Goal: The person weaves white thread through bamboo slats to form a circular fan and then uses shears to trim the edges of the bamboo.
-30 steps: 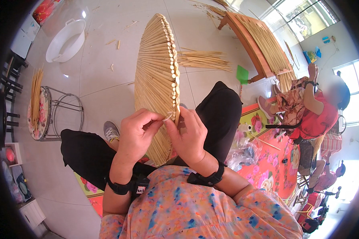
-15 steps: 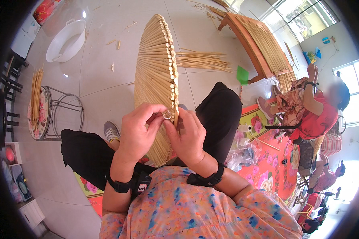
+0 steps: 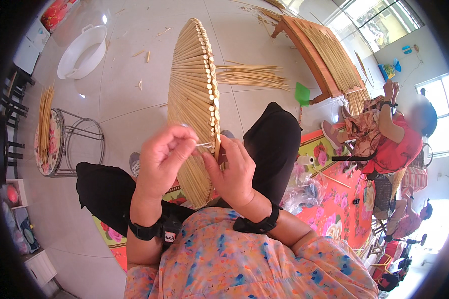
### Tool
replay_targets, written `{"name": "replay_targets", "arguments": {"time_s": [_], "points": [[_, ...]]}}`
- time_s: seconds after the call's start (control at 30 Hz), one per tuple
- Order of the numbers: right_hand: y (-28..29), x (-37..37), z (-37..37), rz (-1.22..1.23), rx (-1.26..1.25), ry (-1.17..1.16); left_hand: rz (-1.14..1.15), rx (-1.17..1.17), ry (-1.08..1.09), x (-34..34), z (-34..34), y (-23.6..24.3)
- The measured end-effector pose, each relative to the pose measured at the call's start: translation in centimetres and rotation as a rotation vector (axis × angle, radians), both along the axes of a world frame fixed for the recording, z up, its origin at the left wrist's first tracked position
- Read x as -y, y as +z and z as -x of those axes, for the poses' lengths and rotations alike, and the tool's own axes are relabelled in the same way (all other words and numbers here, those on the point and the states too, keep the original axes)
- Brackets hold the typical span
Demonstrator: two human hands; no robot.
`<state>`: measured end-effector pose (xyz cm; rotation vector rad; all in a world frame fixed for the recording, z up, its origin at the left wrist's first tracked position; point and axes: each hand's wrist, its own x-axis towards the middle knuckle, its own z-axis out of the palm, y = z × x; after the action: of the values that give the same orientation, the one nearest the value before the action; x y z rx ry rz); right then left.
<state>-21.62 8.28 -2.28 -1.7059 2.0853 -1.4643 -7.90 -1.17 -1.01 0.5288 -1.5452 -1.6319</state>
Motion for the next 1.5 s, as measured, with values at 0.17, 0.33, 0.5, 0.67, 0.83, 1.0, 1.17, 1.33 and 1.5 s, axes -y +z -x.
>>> {"name": "replay_targets", "arguments": {"time_s": [0.17,0.33,0.5,0.67,0.83,1.0,1.17,1.33,1.5], "points": [[-0.1,-0.2,0.2,-0.021,0.019,-0.01,-0.076,-0.231,0.169,-0.4,-1.3,2.3],[-0.1,-0.2,0.2,-0.013,0.011,-0.019,0.006,-0.318,0.254,-0.3,-4.1,3.9],[0.1,-0.1,0.2,-0.012,0.028,-0.023,0.013,-0.521,0.517,-0.8,-6.9,5.8],[-0.3,-0.2,0.3,-0.023,0.033,-0.028,-0.027,0.036,0.354,-1.4,-6.9,5.2],[0.0,-0.2,0.1,-0.023,0.047,-0.024,0.024,0.3,0.165,-1.8,-2.1,1.0],[0.0,-0.1,0.1,-0.015,0.04,-0.009,0.171,0.35,0.191,-1.3,1.0,-1.4],[-0.1,-0.2,0.4,-0.031,0.046,-0.015,-0.053,0.254,0.17,-1.0,0.4,-0.5],[-0.3,0.0,0.4,-0.02,0.057,-0.027,-0.124,0.121,0.176,-0.6,-1.5,-0.1],[-0.1,-0.2,0.3,-0.036,0.064,-0.019,-0.176,-0.068,0.205,-0.6,-1.1,0.5]]}}
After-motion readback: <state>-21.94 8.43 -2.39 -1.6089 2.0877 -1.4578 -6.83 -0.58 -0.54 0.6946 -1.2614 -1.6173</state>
